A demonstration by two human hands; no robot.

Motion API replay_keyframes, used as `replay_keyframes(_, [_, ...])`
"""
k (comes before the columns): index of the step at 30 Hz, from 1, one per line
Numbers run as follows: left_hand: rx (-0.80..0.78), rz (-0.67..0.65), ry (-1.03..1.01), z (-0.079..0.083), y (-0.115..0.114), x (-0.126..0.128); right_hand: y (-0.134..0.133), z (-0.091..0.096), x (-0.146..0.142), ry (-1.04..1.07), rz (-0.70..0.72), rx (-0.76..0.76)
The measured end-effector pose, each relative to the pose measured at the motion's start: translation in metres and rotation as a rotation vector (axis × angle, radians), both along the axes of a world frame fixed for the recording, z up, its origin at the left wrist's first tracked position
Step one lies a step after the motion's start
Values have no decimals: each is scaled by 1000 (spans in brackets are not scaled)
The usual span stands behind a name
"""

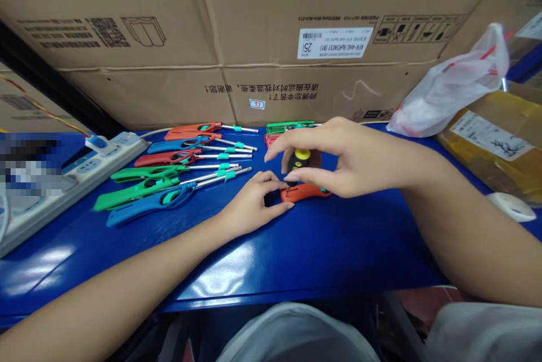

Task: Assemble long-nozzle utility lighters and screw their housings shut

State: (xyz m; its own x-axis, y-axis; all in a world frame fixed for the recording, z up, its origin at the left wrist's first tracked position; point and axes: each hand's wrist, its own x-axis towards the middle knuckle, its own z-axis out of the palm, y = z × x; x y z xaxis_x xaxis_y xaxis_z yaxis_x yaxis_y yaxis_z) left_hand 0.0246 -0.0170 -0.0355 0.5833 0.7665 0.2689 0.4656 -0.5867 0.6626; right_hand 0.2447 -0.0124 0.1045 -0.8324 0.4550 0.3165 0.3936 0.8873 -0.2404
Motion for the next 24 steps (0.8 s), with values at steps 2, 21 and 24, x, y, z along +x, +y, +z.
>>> replay_keyframes(2, [-7,7,1,1,0,0,5,-5,-2,12,-51,84])
replay_keyframes(21, [65,31,83,14,-6,0,32,1,13,696,-599,-183])
replay_keyframes(24, [121,73,133,15,-6,-1,42,-6,38,779,-642,-424])
